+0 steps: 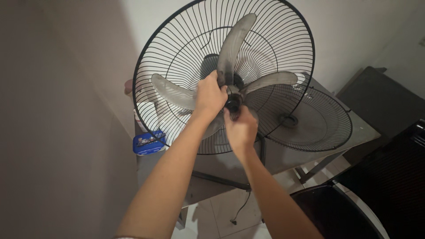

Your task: The person reassembles an electric fan by hand. They attach the fan blades to the motor hub, secure the blades with a central nut, and then place and fasten the front protective cage onto the fan.

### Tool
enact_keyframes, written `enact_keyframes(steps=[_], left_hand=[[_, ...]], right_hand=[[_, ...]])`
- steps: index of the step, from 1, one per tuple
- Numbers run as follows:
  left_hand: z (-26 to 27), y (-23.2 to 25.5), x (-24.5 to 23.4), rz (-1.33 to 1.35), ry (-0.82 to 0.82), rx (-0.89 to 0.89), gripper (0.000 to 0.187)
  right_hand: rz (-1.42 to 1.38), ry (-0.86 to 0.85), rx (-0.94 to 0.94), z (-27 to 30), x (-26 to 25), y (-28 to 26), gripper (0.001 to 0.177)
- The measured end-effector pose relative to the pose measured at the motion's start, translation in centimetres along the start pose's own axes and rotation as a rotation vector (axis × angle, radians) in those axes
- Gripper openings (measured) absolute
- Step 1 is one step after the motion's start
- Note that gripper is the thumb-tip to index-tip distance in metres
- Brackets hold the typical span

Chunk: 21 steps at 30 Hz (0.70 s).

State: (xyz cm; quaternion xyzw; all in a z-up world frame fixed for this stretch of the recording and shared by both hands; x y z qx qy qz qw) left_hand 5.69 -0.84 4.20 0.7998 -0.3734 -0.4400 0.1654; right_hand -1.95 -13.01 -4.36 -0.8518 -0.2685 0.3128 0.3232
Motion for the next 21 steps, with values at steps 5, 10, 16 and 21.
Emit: enact_keyframes(steps=[5, 10, 16, 21], left_hand=[[0.2, -0.2, -0.1, -0.027, -0.021, -0.030, 0.031], [0.1, -0.1, -0.1, -0.043, -0.047, -0.047, 0.029], [0.0, -0.1, -0.3, 0.003, 0.011, -0.009, 0.033], [0.2, -0.3, -0.1, 0.011, -0.027, 0.000, 0.028]], right_hand=[[0.064, 0.052, -0.432, 1.3, -1.4, -2.9, 0.059], [-0.140, 0.082, -0.231, 0.0, -1.1, -2.1, 0.049], [-0.016, 0.020, -0.366, 0.0, -2.1, -3.5, 0.040], [-0.302, -0.085, 0.453, -0.6, -1.2, 0.4, 0.051]])
Point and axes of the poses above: each hand's wrist, its own z-axis away from the middle knuckle, its own x-axis out of the palm, y = z × x, the point moved 7 cm from there along -z, towards the middle knuckle, and after that the axes turned 11 degrees about -z, right-handed, at the moved point
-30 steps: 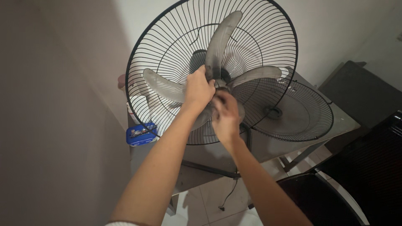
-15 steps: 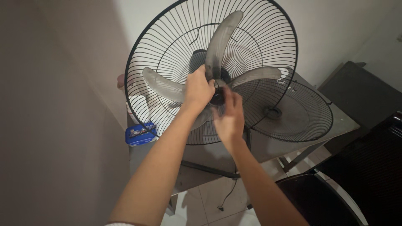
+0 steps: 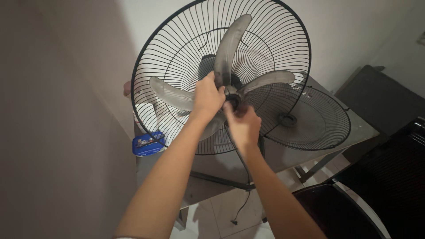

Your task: The person reassembles an electric fan by hand. They attach the fan blades to the motor hub, secure the blades with a central nut, and then place and fasten the front protective cage onto the fan.

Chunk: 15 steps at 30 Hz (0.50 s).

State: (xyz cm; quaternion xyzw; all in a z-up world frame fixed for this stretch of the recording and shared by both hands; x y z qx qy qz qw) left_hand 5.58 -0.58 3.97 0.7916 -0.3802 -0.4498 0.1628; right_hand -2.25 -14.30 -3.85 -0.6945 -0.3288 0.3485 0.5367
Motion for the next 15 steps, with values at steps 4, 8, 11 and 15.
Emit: enact_keyframes(steps=[4, 8, 11, 15], left_hand=[[-0.1, 0.2, -0.1, -0.028, 0.036, 0.032, 0.030], [-0.3, -0.4, 0.3, -0.023, 0.021, -0.002, 0.031], [-0.6, -0.6, 0.5, -0.062, 0.003, -0.003, 0.032], [-0.6, -0.3, 0.6, -0.033, 0.032, 0.033, 0.034]], right_hand=[[-0.750, -0.242, 0.677, -1.6, 3.1, 3.5, 0.054], [-1.348, -0.393, 1.041, -2.6, 4.6, 5.0, 0.040], [-1.203, -0.405, 0.958, -4.1, 4.7, 6.1, 0.034], [-0.868, -0.416, 0.748, -5.3, 4.0, 5.8, 0.035]])
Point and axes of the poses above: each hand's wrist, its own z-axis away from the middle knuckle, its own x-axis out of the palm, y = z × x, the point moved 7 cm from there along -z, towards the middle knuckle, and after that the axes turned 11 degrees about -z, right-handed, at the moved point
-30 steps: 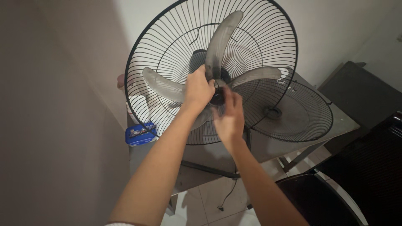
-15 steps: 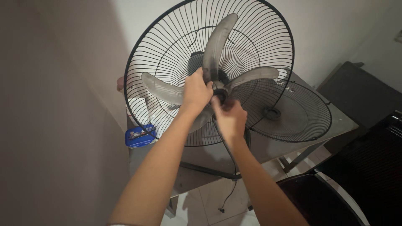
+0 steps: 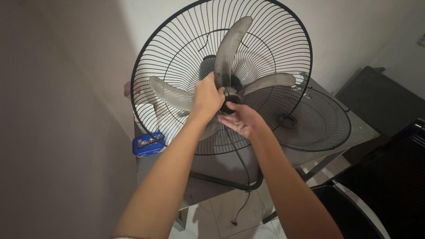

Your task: The person reassembles an electric fan by hand. They attach the fan blades to the motor hub, secure the blades with a central nut, and then place and fasten the front protective cage onto the fan.

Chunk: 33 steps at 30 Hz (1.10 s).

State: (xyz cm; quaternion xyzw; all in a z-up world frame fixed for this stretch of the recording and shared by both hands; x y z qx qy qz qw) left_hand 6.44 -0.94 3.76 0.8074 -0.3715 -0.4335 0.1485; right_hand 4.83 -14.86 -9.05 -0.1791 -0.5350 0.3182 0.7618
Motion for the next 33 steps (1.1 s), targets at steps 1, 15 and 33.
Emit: enact_keyframes(steps=[1, 15, 33], left_hand=[[0.0, -0.2, 0.1, -0.020, -0.024, -0.028, 0.032], [-0.7, 1.1, 0.8, -0.218, -0.159, -0.036, 0.038], [-0.3, 1.3, 2.0, -0.225, -0.181, -0.019, 0.030]], right_hand=[[0.147, 0.049, -0.067, 0.3, 0.1, -0.4, 0.039], [0.322, 0.074, 0.051, 2.0, 1.5, -0.3, 0.052], [-0.113, 0.040, 0.248, 0.6, 0.5, -0.6, 0.013]])
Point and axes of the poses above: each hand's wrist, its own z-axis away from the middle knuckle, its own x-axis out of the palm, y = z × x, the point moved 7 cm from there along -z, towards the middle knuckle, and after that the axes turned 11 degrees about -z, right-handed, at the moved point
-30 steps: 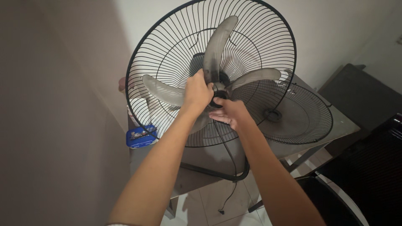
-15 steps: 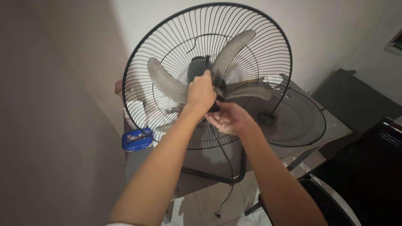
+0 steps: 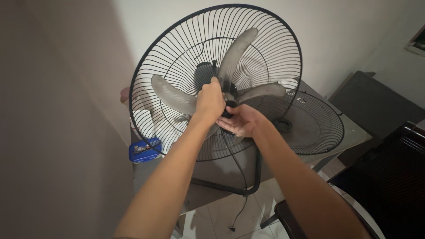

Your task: The person reassembles an electric fan by hand. They attach the fan blades to the motor hub, secure the blades with a central nut, and then place and fasten the front protective cage onto the fan.

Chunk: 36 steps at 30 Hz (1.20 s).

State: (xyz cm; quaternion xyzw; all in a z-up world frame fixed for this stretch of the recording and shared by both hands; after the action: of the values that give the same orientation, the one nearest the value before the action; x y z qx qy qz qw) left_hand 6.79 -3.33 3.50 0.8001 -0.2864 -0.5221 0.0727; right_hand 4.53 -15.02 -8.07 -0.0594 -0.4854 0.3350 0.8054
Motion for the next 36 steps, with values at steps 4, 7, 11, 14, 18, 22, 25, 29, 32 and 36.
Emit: enact_keyframes(steps=[4, 7, 11, 14, 18, 22, 25, 29, 32, 36], left_hand=[[0.3, 0.3, 0.3, 0.020, 0.021, 0.025, 0.028], [0.3, 0.2, 0.3, 0.024, 0.016, 0.011, 0.030], [0.4, 0.3, 0.2, 0.020, -0.003, 0.008, 0.027], [0.4, 0.6, 0.0, 0.016, 0.034, 0.016, 0.030], [-0.1, 0.7, 0.3, -0.035, 0.014, 0.021, 0.028], [-0.3, 1.6, 0.8, -0.108, -0.002, 0.045, 0.027], [-0.4, 1.5, 0.3, -0.086, -0.022, 0.019, 0.030], [0.2, 0.8, 0.1, -0.030, -0.053, -0.026, 0.031], [0.5, 0.7, 0.1, 0.014, -0.048, -0.002, 0.028], [0.6, 0.9, -0.1, 0.014, -0.008, 0.007, 0.030]], right_hand=[[0.219, 0.085, -0.077, -0.9, -0.2, -1.2, 0.017], [0.475, 0.088, -0.157, -1.2, 0.6, -1.4, 0.024], [0.861, 0.302, -0.150, -0.1, 0.5, -1.2, 0.037], [0.864, 0.296, -0.209, 0.9, 0.5, -1.1, 0.039], [0.497, 0.090, -0.142, 0.5, 0.5, -0.6, 0.043], [0.345, -0.041, 0.022, -1.2, -0.1, -0.3, 0.043], [0.469, 0.017, -0.076, -3.4, -0.7, -0.9, 0.039], [0.656, 0.206, -0.188, -5.8, -3.2, -2.0, 0.028], [0.678, 0.218, -0.260, -7.0, -4.0, -2.4, 0.021], [0.862, 0.286, -0.336, -5.7, -3.3, -2.9, 0.034]])
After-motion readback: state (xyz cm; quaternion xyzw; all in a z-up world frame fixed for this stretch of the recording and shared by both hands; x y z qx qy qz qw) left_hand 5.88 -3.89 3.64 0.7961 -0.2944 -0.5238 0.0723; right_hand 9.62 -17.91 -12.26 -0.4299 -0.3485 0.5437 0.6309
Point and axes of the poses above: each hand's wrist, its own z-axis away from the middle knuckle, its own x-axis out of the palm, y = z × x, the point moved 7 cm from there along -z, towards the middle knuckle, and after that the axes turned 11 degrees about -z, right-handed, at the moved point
